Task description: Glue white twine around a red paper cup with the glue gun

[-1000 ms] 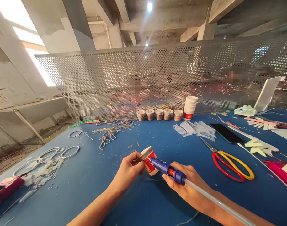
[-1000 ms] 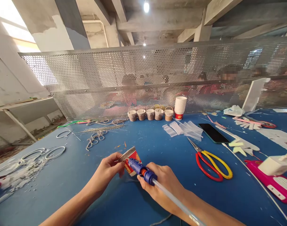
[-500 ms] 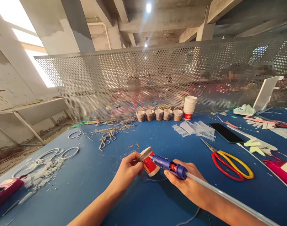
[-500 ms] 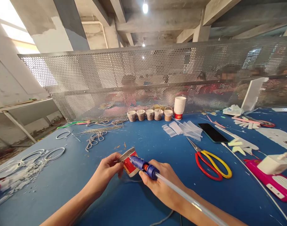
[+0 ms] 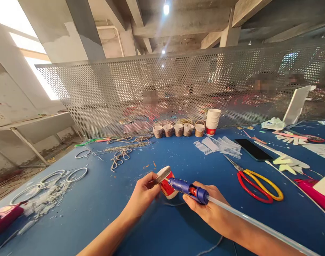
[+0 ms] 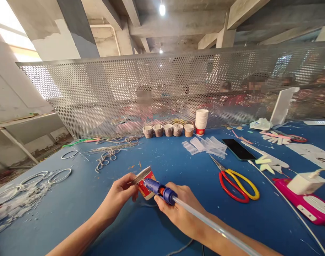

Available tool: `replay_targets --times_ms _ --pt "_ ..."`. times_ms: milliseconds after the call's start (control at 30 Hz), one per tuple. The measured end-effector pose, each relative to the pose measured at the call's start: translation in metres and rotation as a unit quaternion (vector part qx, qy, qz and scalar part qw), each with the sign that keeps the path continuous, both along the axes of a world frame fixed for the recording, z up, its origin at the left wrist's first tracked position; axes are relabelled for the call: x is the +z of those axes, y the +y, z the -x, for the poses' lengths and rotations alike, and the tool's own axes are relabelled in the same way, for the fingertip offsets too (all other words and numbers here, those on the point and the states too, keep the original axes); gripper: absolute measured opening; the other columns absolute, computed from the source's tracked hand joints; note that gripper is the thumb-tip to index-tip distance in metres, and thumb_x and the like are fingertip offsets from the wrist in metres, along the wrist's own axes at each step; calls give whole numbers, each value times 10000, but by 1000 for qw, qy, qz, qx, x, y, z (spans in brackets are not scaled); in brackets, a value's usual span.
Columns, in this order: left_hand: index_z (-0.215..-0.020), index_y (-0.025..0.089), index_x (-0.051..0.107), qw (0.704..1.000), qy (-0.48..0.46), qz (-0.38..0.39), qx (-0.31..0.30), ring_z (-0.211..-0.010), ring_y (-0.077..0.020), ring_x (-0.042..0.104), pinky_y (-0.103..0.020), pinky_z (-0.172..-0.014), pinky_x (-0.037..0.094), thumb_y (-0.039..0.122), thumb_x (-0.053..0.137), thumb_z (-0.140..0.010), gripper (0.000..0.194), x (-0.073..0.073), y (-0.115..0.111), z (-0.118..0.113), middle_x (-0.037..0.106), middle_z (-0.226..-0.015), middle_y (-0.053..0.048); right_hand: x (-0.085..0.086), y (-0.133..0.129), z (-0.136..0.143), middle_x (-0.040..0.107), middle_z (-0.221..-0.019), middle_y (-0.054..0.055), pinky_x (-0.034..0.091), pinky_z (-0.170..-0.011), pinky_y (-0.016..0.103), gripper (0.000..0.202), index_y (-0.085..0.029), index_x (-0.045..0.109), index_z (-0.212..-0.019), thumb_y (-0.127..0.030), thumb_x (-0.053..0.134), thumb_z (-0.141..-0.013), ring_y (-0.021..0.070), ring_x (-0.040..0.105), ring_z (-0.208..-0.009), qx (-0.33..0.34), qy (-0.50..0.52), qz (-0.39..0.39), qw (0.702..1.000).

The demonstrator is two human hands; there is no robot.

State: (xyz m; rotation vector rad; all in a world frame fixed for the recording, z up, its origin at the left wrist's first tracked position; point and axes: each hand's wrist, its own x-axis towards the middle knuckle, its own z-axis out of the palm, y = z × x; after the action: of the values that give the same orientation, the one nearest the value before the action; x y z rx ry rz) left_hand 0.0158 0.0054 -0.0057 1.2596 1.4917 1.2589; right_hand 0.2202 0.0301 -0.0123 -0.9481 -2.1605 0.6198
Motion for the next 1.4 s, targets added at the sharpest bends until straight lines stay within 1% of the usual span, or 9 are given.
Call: replay_targets --times_ms 100,300,500,600,767,933,1100,1300,1400 --pt "-592 183 534 1000 13 -13 2 -470 -96 450 -213 -504 356 195 527 -611 24 -2 0 2 495 -460 70 -2 2 -1 601 -569 -16 459 -522 231 306 -227 571 -697 -423 443 -894 143 561 -520 -6 3 -1 1000" --pt "-594 183 513 999 38 -15 5 -477 -95 428 -211 -501 336 196 517 -591 14 -4 2 5 479 -459 71 -3 11 -7 635 -661 1 492 -600 243 374 -213 605 -731 -477 409 -911 167 602 -665 -33 -21 41 998" --pt "-593 179 526 999 28 -14 8 -489 -95 432 -210 -499 339 199 520 -576 28 1 0 2 481 -479 70 4 0 -1 577 -540 -16 448 -518 245 334 -222 586 -701 -442 421 -891 154 559 -509 -13 -7 23 1000" --pt "-593 176 526 999 27 -14 8 -490 -92 426 -209 -499 338 199 522 -577 28 2 0 1 484 -477 71 3 1 -2 595 -567 -10 446 -536 243 311 -225 589 -715 -432 431 -885 160 579 -546 -8 4 13 1000" --pt "-609 176 524 999 50 -19 5 -500 -95 423 -212 -506 325 208 500 -592 43 -2 2 4 482 -480 71 -1 8 -5 600 -600 2 437 -524 233 353 -217 556 -687 -463 416 -897 159 574 -584 -22 -3 44 999" --pt "-619 180 504 998 54 -21 -2 -495 -94 423 -216 -504 323 224 508 -612 44 -7 3 6 464 -490 76 1 1 2 528 -524 -25 377 -496 235 297 -225 488 -657 -400 429 -890 131 495 -481 16 8 11 1000" --pt "-639 174 527 998 61 -20 -9 -501 -94 419 -214 -504 320 229 521 -625 58 -9 2 4 458 -498 77 -4 -3 7 544 -578 -25 369 -510 225 232 -213 495 -725 -359 429 -893 111 473 -479 74 15 26 997" --pt "-632 177 527 999 47 -16 -4 -495 -97 429 -220 -519 339 236 532 -647 61 -4 2 7 487 -476 75 -4 4 1 533 -559 -15 366 -525 244 285 -219 501 -677 -413 448 -880 134 483 -513 8 21 30 999" --pt "-633 177 538 999 40 -12 0 -499 -104 450 -228 -530 356 219 527 -643 45 -1 1 9 510 -483 69 -1 12 -3 510 -538 -17 368 -513 245 339 -216 489 -629 -455 449 -866 136 474 -518 -5 43 75 996"
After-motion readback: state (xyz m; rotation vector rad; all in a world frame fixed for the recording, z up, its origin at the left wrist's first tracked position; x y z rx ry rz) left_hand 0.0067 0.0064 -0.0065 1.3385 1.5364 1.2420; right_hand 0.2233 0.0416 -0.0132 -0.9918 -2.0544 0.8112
